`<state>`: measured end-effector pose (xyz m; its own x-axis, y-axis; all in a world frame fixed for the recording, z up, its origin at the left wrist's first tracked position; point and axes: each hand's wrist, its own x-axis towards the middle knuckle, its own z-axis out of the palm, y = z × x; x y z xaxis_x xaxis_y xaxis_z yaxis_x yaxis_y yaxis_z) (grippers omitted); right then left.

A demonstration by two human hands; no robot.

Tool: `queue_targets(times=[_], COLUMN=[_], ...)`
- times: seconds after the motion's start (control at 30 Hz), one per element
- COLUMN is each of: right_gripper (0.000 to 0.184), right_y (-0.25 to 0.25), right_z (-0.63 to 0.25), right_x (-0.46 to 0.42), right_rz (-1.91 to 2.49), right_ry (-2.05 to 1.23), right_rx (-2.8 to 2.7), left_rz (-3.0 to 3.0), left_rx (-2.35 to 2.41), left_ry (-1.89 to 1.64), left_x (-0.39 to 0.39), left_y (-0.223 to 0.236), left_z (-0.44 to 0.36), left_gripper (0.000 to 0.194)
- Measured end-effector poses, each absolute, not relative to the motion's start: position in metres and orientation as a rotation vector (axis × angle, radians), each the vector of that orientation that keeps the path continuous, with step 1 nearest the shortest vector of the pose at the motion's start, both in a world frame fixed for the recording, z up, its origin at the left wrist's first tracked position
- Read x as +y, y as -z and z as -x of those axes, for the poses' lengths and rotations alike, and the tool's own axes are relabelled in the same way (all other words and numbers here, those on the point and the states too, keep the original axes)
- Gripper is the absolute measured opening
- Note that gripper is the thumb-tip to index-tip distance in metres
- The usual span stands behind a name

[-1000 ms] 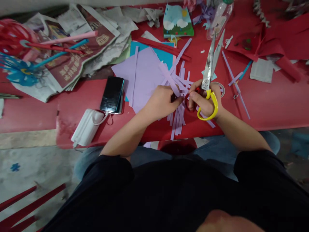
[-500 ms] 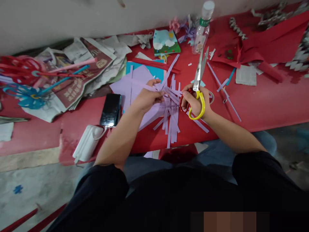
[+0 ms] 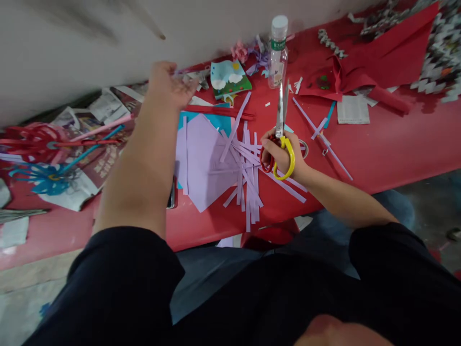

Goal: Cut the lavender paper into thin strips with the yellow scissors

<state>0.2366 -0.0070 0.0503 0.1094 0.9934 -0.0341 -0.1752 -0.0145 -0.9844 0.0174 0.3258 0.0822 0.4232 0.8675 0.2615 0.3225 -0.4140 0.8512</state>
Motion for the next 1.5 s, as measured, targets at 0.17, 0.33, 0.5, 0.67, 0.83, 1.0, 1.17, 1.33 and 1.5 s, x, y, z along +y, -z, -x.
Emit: queue_targets(times=[0.17,0.33,0.5,0.67,0.83,1.0,1.17,1.33,1.5], right_gripper=[0.03,0.035,0.038,0.039,0.046,0.052,0.054,0.052,0.043], right_y=[-0.059,-0.059,-0.056,-0.05,-0.046,-0.047,-0.05,-0.055,-0.057], right_z=[-0.237,-0.233,-0.23,-0.23,-0.229,-0.223,-0.217,-0.217,-0.22], right_x=[-0.005,-0.009,-0.01,-0.007,-0.005,-0.012,-0.019,-0.025,-0.03], right_rz=[1.179,1.109,1.099,1.094,1.123,1.07,1.161,1.134,1.091], right_ry=[-1.181,-1.176,-1.107,-1.096,-1.17,-1.314,-1.296,-1.476,-1.537], right_rx=[-0.863,-0.883,-0.923,-0.93,-0.948,-1.074,-1.055,-0.99,-0.955], left_rz=[-1.887,-2.125,-2.305,-2.213,-1.813,-1.569,-1.424,-1.395,-1.516], left_rx=[1.407,1.578,1.712,1.587,1.239,0.988,0.83,0.709,0.636], left_ry=[-0.872,-0.638,-0.498,-0.724,-1.083,-1.023,-1.006,-1.079,-1.129], left_x=[0.192,0.1,0.096,0.1,0.064,0.009,-0.007,-0.012,-0.015], left_y=[-0.048,-0.028,-0.011,-0.012,-0.045,-0.051,-0.03,-0.023,-0.027], left_z=[0.008,-0.017,-0.039,-0.03,-0.028,-0.037,-0.045,-0.047,-0.045], left_gripper=[0.054,0.038,0.016,0.007,0.009,0.023,0.024,0.032,0.036])
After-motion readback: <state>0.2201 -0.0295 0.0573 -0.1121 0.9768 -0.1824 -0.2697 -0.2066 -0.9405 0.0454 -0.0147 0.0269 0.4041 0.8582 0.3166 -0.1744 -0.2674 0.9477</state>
